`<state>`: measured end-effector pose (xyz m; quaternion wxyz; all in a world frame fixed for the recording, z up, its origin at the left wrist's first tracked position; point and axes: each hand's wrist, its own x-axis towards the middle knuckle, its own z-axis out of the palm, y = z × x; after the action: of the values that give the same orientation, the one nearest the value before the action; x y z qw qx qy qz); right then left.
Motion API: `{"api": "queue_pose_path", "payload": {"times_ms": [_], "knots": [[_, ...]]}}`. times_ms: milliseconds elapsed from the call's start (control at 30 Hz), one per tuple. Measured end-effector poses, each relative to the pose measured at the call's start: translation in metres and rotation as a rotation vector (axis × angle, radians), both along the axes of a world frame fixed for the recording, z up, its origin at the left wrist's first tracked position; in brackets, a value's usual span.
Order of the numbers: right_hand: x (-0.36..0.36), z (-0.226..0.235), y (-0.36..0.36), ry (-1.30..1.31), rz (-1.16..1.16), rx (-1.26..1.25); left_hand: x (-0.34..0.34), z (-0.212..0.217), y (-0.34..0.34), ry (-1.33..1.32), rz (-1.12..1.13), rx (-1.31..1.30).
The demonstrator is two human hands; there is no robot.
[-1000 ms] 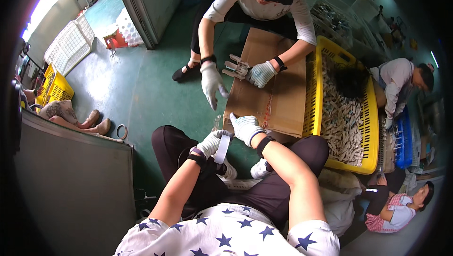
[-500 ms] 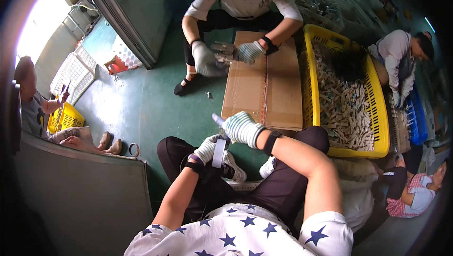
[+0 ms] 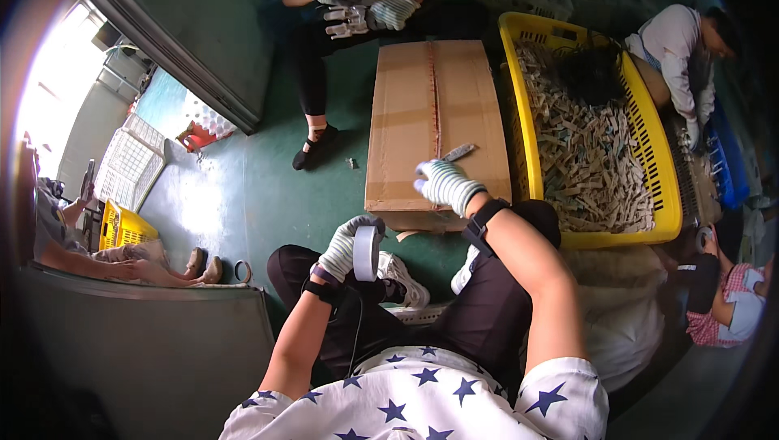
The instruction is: Packaging small components into bundles using adhesive tape.
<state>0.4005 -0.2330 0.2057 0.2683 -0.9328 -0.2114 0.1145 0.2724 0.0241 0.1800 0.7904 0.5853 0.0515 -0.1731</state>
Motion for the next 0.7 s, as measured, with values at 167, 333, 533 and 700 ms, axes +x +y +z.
{"api": "queue_pose_path", "payload": {"times_ms": [167, 333, 533, 700], "knots": [[-0.035, 0.035, 0.001, 0.012, 0.028, 0.309, 0.021, 0.025, -0.019, 0.088, 0.008, -0.118], [-0.084, 0.104, -0.049, -0.123, -0.042, 0.825, 0.041, 0.034, -0.025, 0.078, 0.009, -0.064], [-0.165, 0.097, -0.224, -0.261, -0.778, 0.975, 0.075, 0.028, -0.019, -0.039, -0.103, -0.029], [-0.274, 0.031, -0.345, -0.073, -1.259, 1.213, 0.113, 0.036, -0.041, 0.091, -0.066, -0.248]]}}
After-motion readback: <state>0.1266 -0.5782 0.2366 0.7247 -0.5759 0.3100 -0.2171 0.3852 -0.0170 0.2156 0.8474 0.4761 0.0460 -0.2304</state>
